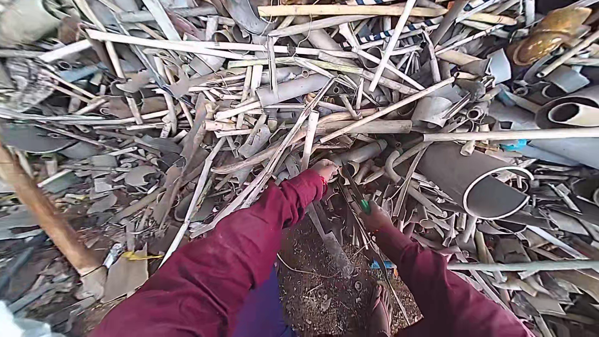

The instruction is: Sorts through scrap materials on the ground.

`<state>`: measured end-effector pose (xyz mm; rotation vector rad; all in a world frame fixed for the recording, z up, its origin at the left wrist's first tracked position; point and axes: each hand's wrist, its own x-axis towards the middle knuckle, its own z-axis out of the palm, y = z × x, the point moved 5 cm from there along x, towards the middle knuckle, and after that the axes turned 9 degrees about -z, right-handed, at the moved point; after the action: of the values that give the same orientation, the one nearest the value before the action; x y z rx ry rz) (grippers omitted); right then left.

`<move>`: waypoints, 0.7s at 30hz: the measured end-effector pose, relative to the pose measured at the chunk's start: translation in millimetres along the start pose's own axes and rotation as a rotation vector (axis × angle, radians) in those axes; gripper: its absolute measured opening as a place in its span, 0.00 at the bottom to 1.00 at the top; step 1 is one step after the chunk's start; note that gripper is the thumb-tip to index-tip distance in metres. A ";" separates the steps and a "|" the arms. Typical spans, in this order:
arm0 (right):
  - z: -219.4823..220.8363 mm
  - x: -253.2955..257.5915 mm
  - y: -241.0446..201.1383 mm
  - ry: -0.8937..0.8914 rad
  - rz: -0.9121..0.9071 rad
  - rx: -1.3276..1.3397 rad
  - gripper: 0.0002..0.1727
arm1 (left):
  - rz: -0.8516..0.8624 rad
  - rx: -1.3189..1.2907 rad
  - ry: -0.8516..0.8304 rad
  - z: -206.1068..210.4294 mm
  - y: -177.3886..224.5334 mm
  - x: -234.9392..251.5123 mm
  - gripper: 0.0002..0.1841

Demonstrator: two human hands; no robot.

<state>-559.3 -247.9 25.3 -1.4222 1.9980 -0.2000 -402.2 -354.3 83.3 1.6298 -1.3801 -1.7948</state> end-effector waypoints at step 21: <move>176.7 134.8 51.8 -0.254 0.094 0.257 0.32 | 0.668 0.920 -0.026 -46.0 -36.9 -6.6 0.23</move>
<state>-519.4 -303.2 -192.5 -1.1298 1.7565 -0.2145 -346.5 -351.1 63.0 1.1860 -2.5862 -0.8125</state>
